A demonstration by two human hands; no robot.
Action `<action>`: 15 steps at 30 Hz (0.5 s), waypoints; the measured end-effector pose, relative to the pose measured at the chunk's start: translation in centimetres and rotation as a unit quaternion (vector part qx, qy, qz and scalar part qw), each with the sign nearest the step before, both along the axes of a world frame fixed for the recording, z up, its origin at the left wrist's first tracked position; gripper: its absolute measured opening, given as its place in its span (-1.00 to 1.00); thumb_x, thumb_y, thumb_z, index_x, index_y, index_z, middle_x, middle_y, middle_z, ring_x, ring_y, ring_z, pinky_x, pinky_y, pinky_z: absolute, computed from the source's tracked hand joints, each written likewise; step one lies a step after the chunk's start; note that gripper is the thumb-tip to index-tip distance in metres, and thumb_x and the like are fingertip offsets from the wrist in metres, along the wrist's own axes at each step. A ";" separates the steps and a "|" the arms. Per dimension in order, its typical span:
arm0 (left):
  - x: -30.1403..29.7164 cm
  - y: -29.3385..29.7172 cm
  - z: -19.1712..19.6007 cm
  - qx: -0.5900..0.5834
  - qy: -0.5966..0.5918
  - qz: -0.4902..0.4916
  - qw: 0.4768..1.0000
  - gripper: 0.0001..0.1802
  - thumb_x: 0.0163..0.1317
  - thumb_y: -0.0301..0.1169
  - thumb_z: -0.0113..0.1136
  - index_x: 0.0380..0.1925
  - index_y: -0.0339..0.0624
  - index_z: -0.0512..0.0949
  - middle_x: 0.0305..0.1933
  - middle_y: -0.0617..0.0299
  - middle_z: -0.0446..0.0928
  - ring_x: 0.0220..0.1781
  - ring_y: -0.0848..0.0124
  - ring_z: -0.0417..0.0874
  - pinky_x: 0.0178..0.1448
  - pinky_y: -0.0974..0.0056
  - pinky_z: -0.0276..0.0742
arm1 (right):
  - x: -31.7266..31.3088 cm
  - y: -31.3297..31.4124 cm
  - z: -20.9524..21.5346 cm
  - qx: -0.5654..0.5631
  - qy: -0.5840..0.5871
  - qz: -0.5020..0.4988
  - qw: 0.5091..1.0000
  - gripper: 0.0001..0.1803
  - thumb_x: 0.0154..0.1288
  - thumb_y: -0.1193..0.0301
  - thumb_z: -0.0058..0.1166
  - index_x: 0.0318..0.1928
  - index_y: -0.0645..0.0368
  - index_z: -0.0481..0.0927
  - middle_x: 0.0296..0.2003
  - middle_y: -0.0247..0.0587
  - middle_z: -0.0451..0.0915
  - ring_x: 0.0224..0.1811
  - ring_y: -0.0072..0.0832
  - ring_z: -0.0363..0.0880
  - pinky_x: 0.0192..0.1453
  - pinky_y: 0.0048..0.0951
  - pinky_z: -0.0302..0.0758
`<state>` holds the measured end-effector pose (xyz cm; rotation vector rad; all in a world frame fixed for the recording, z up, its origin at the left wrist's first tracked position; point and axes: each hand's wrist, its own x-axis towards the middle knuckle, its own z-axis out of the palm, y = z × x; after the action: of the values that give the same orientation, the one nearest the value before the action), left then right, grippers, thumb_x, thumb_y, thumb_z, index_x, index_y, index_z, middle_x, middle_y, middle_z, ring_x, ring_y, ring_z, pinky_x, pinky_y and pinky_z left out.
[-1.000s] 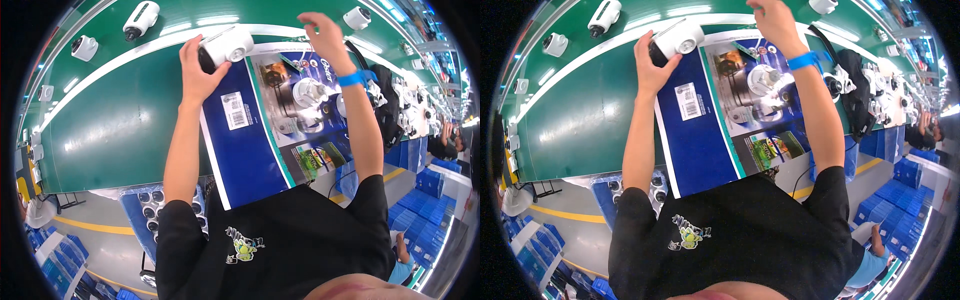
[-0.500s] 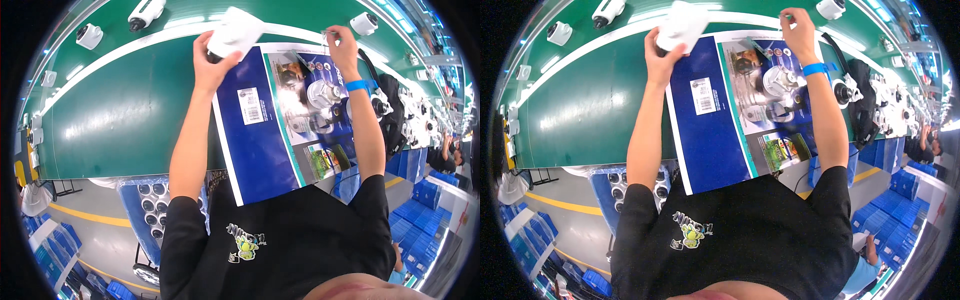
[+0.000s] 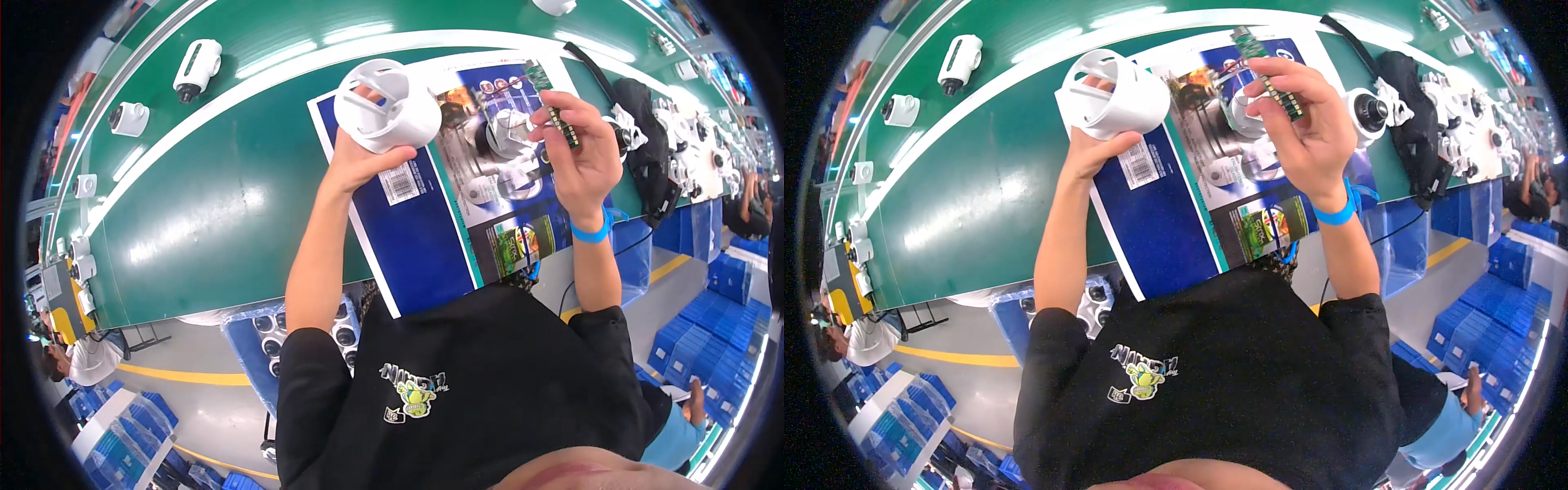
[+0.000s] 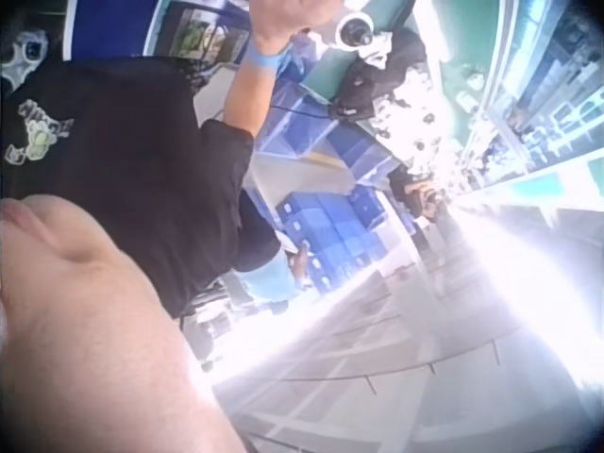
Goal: Assembling internal components and housing of security cameras on a production line.
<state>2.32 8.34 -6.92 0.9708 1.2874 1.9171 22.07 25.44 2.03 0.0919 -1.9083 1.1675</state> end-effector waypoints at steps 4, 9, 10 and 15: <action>0.2 0.5 -1.1 -0.047 0.154 0.043 0.986 0.13 -0.32 -0.45 0.58 0.30 -0.30 0.09 0.24 0.06 0.32 0.27 0.26 0.36 0.32 0.17 0.31 | 0.3 -1.4 0.6 -0.061 -0.017 0.068 0.996 -0.66 0.25 0.81 -0.11 0.03 0.36 0.35 0.08 0.24 0.44 -0.13 -0.29 0.63 -0.15 -0.45 0.66; 0.1 0.7 -1.5 -0.048 0.263 0.087 0.960 0.06 -0.31 -0.45 0.58 0.25 -0.31 0.16 0.18 0.07 0.37 0.21 0.31 0.42 0.27 0.23 0.36 | 0.1 -1.6 0.5 -0.030 -0.029 0.074 0.996 -0.67 0.31 0.74 -0.11 0.07 0.40 0.29 0.06 0.34 0.45 -0.11 -0.16 0.65 -0.10 -0.36 0.65; 0.2 0.8 -1.3 -0.049 0.262 0.086 0.960 0.06 -0.31 -0.45 0.58 0.25 -0.31 0.16 0.18 0.07 0.37 0.21 0.31 0.42 0.27 0.23 0.36 | 0.0 -1.7 0.6 -0.016 -0.046 0.073 0.996 -0.65 0.31 0.74 -0.10 0.09 0.41 0.25 0.04 0.43 0.44 -0.12 -0.09 0.65 -0.09 -0.30 0.67; -0.1 1.1 -2.2 -0.046 0.292 0.093 0.951 0.05 -0.29 -0.43 0.57 0.25 -0.27 0.15 0.18 0.08 0.38 0.21 0.29 0.44 0.27 0.23 0.38 | -0.2 -1.6 1.1 0.020 -0.143 0.089 0.985 -0.68 0.31 0.73 -0.08 0.07 0.47 0.33 0.07 0.28 0.47 -0.02 -0.14 0.62 0.05 -0.33 0.61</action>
<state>2.27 9.42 -9.14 1.4817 1.8380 1.7391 21.83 23.82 3.16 0.1243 -2.2134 1.3190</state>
